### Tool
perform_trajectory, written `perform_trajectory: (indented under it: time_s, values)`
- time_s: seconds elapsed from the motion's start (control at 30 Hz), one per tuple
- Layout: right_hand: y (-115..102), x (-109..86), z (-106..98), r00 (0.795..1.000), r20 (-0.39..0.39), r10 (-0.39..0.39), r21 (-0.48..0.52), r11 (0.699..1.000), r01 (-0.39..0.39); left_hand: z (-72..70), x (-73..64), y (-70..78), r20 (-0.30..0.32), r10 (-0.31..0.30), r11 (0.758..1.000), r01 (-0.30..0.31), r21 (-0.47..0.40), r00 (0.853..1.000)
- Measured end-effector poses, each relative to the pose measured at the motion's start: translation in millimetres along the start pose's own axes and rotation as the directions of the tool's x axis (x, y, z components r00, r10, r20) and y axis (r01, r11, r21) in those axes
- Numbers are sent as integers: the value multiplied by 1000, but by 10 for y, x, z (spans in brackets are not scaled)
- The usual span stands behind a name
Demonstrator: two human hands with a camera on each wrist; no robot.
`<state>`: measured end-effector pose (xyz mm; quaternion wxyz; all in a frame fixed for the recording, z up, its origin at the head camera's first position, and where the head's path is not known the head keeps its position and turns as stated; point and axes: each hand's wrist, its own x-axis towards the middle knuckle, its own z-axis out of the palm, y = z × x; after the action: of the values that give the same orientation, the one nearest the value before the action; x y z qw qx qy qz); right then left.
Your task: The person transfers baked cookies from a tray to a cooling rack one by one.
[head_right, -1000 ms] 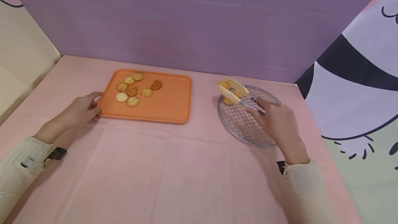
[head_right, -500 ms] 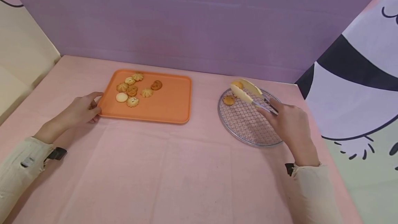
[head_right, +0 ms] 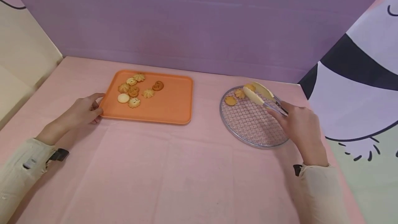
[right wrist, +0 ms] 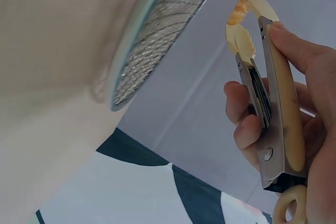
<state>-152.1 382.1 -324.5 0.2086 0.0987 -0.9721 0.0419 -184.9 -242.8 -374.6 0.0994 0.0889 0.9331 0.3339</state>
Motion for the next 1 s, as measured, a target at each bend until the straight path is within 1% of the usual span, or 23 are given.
perform_trajectory:
  time_s: [0.13, 0.3, 0.53, 0.67, 0.83, 1.0]
  values:
    - [64, -10, 35, 997, 55, 45, -6, 999, -45, 2, -3, -4, -2, -2, 1000, 2, 0, 1000]
    - [139, -22, 92, 989, 123, 87, -2, 996, -88, 1, -7, -8, -6, -4, 1000, 4, 8, 1000]
    - [225, -37, 145, 986, 131, 101, -8, 995, -101, -1, -3, 5, -2, -6, 1000, 6, 7, 1000]
    - [258, -36, 162, 979, 158, 125, -6, 992, -126, 1, 1, -9, -1, -4, 1000, 4, 9, 1000]
    - [280, -27, 196, 978, 166, 128, 2, 991, -130, 5, 10, -30, -6, -4, 1000, 4, 12, 1000]
    - [276, -30, 200, 973, 181, 145, 5, 989, -149, 1, 0, -5, -12, 1, 1000, -1, 12, 1000]
